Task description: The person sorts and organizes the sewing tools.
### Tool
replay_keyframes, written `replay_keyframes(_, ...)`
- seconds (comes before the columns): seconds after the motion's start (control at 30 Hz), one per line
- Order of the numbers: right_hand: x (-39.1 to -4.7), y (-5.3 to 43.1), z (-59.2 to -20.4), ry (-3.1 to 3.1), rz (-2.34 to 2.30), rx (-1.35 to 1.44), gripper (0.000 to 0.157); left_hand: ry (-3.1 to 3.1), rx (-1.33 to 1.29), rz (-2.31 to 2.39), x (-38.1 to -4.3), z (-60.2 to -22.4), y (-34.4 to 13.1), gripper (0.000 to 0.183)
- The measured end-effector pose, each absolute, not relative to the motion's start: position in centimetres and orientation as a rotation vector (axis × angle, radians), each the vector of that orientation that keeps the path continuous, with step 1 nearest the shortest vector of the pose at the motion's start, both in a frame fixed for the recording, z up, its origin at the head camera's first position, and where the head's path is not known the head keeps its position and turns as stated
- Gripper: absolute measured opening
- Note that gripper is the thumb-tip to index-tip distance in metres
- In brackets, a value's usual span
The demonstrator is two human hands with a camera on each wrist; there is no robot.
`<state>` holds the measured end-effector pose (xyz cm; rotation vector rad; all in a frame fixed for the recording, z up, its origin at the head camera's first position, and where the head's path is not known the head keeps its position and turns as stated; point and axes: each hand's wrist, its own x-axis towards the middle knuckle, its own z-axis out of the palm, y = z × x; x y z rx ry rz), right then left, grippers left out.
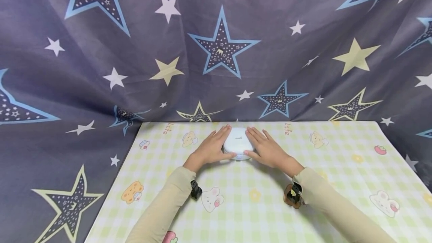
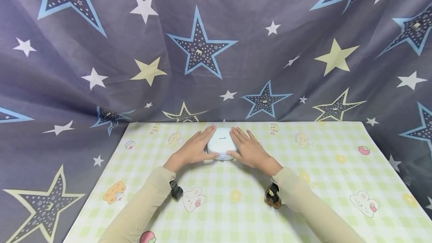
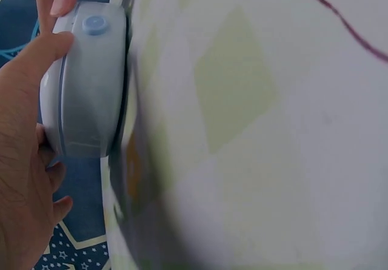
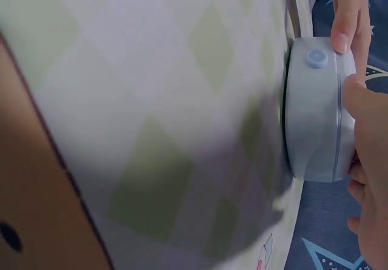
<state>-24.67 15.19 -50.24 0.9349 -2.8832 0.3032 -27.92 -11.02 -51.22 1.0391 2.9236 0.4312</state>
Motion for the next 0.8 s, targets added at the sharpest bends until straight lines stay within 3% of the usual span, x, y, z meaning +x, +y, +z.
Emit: replay_keyframes(0.8, -24.5, 15.1, -50.3, -2.866, 0.308, 0.923, 0.081, 2.9, 0.985, 0.236, -27.7, -49.8, -10.6, 0.106)
